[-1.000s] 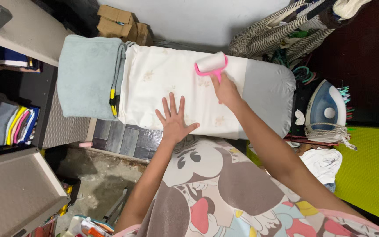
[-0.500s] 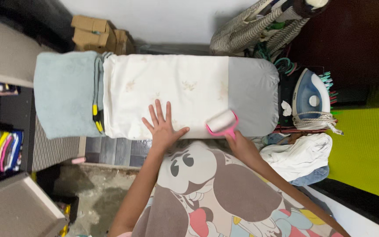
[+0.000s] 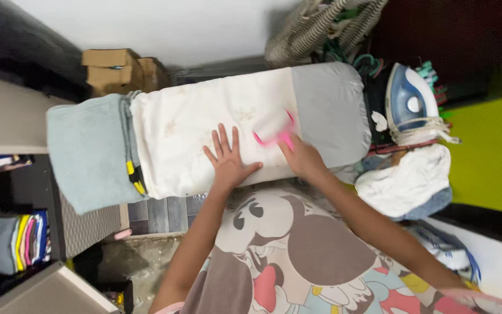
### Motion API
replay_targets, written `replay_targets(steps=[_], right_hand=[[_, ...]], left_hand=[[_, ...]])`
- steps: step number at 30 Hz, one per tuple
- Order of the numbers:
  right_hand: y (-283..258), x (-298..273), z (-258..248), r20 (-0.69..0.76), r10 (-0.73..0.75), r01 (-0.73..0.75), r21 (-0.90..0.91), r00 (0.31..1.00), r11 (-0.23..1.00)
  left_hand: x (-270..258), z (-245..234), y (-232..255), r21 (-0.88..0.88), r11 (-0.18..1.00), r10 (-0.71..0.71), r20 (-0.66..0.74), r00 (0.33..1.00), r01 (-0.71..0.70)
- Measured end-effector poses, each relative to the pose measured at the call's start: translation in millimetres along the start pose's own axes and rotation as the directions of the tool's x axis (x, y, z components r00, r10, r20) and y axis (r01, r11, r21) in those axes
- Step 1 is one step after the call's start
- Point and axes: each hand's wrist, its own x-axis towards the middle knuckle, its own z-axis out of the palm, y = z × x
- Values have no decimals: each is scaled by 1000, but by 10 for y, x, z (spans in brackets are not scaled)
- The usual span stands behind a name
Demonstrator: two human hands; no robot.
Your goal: The person uses a pink lint roller to clean a white cloth laid out on an ironing board. They repeatedly roll the device over the fabric surface to remove lint and debris. The person also briefly rolls the device over a folded grey towel placed nearby on the board.
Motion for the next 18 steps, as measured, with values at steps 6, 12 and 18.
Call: replay_targets(steps=[6,12,18], right_hand=[[576,-1045,-84,106,362,-365,9,926,931],[241,178,178,-96,199,-194,61,975,979],[-357,1450,-75,21,411,-397,306,911,865]], left_hand=[[22,-41,-32,47,999,21,18,1000,-22],[132,-60,-62,68,993,98,29,995,-100],[156,-98,-56,50,992,116,48,992,-119]])
